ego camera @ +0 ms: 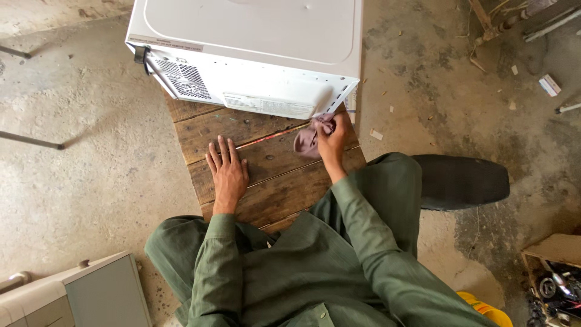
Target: The person wipes the exterior surfaces of a white microwave oven with a cloth. They clean the top, front, and side panels while sitting on the floor.
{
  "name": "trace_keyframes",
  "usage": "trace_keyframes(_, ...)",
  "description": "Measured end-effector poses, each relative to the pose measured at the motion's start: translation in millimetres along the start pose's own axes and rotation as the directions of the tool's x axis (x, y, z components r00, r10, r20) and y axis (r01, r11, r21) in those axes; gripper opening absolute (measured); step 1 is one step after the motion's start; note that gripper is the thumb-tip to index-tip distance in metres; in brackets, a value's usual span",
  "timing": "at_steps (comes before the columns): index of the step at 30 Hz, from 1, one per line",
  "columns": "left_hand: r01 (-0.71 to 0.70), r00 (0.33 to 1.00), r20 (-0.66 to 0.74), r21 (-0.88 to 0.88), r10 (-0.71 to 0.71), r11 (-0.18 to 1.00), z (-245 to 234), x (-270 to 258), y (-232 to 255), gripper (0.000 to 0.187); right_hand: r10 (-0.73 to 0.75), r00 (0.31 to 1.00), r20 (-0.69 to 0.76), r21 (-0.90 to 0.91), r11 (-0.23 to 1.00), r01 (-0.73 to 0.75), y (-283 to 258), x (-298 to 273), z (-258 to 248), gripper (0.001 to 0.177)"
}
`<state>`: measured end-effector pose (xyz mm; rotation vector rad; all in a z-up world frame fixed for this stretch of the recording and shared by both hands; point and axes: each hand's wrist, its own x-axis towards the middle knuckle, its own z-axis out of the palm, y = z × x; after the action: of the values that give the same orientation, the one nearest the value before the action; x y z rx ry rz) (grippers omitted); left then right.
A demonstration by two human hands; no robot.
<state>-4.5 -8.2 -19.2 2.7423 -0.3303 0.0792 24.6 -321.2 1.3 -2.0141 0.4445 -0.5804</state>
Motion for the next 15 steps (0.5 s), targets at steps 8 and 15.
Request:
trace_keyframes(8, -0.339, 0.940, -0.143, -0.466, 0.309, 0.817, -35.3, 4.9, 49.8, 0.096, 0.206, 0.606, 0.768, 0.215, 0.809, -0.547, -55.1, -23.9, -46.7, 0.047)
trace_keyframes(15, -0.147, 0.984, 0.005, -0.554, 0.179, 0.820, -47.3, 10.4, 130.3, 0.056, 0.082, 0.484, 0.871, 0.155, 0.889, -0.430, -75.8, -2.9, -88.9, 0.039)
